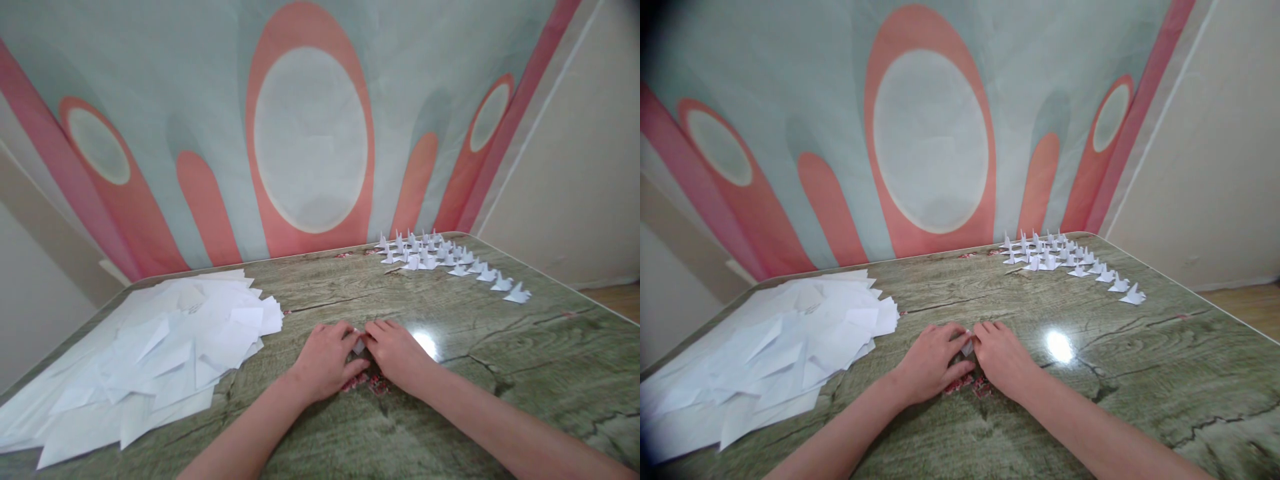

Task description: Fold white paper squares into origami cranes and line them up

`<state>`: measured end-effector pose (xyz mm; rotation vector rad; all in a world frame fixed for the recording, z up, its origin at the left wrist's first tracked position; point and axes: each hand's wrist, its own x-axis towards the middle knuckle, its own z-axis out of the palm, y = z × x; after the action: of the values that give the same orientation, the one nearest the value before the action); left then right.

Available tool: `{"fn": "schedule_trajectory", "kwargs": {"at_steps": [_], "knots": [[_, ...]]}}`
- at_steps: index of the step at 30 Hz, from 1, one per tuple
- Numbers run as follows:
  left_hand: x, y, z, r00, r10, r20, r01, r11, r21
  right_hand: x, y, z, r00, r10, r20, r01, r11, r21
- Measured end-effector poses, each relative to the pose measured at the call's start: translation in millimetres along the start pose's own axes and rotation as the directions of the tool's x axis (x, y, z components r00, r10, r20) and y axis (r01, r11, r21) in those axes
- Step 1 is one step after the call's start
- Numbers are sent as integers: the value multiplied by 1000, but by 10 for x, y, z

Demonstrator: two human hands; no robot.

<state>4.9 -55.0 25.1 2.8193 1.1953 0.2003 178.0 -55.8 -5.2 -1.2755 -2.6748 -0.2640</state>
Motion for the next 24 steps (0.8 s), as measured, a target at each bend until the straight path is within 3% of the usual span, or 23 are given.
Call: {"fn": "schedule_trajectory", "kwargs": {"at_steps": [15,24], "knots": [[-40,-91,-34,999,-45,-12,43,991,-124,-15,39,31,998,-51,-27,53,997,64],[-51,-178,55,992,-122,22,124,963,-240,-41,-20,-2,973,-211,-89,221,967,125]]}}
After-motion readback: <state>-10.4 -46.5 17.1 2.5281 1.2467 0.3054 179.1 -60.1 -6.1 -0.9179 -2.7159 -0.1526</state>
